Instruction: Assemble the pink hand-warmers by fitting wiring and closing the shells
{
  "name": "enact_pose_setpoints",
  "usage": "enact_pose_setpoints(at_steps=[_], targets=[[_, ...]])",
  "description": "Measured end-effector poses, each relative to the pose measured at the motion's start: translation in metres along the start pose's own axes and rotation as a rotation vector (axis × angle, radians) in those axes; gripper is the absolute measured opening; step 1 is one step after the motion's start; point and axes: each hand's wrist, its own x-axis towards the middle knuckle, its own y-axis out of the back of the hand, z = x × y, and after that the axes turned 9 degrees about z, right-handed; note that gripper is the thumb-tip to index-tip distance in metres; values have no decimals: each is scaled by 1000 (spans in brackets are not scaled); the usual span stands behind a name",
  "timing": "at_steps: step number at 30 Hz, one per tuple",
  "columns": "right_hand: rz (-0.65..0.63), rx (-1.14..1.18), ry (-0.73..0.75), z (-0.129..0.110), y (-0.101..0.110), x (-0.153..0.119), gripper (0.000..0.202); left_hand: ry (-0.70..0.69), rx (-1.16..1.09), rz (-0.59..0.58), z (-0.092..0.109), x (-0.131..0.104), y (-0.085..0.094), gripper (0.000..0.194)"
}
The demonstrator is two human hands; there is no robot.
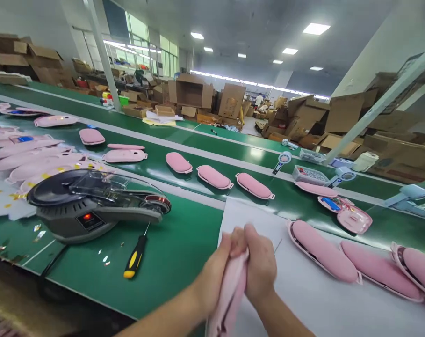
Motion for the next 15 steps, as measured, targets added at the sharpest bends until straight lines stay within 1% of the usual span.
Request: enact_pose_setpoints(at_steps=[2,3,4,5,6,8,11,13,15], targets=[[61,-10,-99,14,3,16,58,239,34,9,1,11,8,68],[104,-31,-119,22,7,22,57,371,48,-1,0,15,14,71],[152,-59,-122,28,13,25,55,494,60,-3,-3,18,19,74],[200,-89,-110,33,19,26,54,586,79,10,-7,19,24,77],[237,-120,-83,36,25,25,53,645,102,27,-12,20,27,77],[253,-176,-5,39,34,17,55,667,157,75,-20,18,30,73],[183,-231,98,39,40,3,61,638,180,80,-27,12,26,66],[163,-268,120,42,41,0,62,644,168,94,-25,10,24,66],[195,-315,125,48,44,1,61,606,156,120,-18,7,29,62]])
